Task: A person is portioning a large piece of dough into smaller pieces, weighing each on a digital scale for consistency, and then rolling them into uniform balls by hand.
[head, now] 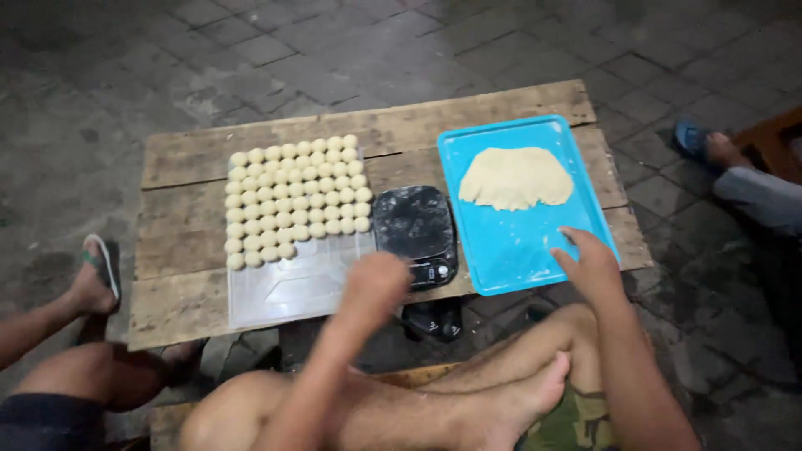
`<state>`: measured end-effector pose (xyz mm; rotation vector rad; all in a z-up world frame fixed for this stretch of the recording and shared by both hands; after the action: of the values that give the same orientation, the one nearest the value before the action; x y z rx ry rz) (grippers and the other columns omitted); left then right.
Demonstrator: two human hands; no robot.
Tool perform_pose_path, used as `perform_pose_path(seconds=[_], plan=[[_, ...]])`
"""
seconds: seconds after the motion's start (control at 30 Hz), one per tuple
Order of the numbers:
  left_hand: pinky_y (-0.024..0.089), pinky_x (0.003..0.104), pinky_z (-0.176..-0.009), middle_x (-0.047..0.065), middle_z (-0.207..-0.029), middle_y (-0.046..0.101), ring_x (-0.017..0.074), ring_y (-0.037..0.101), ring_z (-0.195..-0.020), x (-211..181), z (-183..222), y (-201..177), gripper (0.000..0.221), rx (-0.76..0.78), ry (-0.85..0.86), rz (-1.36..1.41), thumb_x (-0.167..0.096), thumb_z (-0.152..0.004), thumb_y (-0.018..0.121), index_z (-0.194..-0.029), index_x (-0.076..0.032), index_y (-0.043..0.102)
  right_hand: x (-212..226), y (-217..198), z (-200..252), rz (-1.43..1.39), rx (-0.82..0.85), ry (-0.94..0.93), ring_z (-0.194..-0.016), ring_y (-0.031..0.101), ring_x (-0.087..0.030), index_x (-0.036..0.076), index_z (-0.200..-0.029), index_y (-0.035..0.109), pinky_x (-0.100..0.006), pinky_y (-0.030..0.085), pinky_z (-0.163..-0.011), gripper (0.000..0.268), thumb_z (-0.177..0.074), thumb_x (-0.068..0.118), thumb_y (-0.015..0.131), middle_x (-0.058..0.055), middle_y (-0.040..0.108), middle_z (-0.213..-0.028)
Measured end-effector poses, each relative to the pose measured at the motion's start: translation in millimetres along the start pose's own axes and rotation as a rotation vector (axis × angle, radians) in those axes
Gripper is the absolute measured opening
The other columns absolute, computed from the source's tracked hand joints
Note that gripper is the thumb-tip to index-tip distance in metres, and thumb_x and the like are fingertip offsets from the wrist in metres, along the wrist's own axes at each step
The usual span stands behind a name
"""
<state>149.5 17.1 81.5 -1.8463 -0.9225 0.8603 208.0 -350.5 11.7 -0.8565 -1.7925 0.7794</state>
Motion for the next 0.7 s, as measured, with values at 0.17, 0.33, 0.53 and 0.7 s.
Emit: perform_pose_path(seconds=[0.17,0.33,0.53,0.7], plan=[[0.048,0.046,-0.062,0.006,-0.078,0.056,0.0319,0.061,-0.072,-114.8,-23.4,62.1,0.024,-0.14,0.241,0.244,-0.035,-0.079,0.077,-0.085,-0.015,0.065,-70.3,19.7,-16.6,0.158,0.072,0.276,-0.111,0.07,-0.036,0.006,-0.132,0.07,-0.052,0.053,-0.099,0.05,-0.088,0.026,0.078,-0.018,0.072,-0.122],[0.05,0.051,-0.067,0.01,-0.083,0.053,0.0375,0.063,-0.081,-150.5,-68.0,127.8,0.036,-0.057,0.157,0.386,-0.037,-0.079,0.079,-0.095,-0.008,0.065,-81.4,36.1,-35.2,0.28,0.045,0.271,-0.114,0.069,-0.036,0.012,-0.137,0.069,-0.053,0.052,-0.099,0.051,-0.09,0.03,0.078,-0.015,0.07,-0.126],[0.051,0.052,-0.061,0.012,-0.074,0.056,0.0387,0.065,-0.073,-149.1,-76.2,175.4,0.042,-0.008,0.062,0.398,-0.047,-0.086,0.071,-0.081,-0.007,0.062,-93.6,43.7,-56.1,0.26,0.078,0.319,-0.133,0.058,-0.034,0.008,-0.146,0.061,-0.055,0.052,-0.101,0.052,-0.097,0.022,0.07,-0.014,0.063,-0.14],[0.055,0.05,-0.061,0.011,-0.074,0.061,0.0362,0.069,-0.071,-151.6,-70.2,189.9,0.042,0.004,0.108,0.314,-0.049,-0.082,0.074,-0.084,-0.009,0.064,-74.1,38.9,-82.8,0.218,0.183,0.309,-0.144,0.045,-0.038,0.0,-0.152,0.05,-0.059,0.043,-0.112,0.068,-0.091,0.02,0.074,-0.02,0.049,-0.157]])
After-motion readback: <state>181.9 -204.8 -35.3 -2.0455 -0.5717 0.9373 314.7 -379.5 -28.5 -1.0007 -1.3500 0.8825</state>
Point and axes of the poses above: each hand's wrist, its own z-axis away from the middle knuckle, its own y-axis out of the palm, x = y × z, the point moved 10 cm from there along -z, towards the middle knuckle
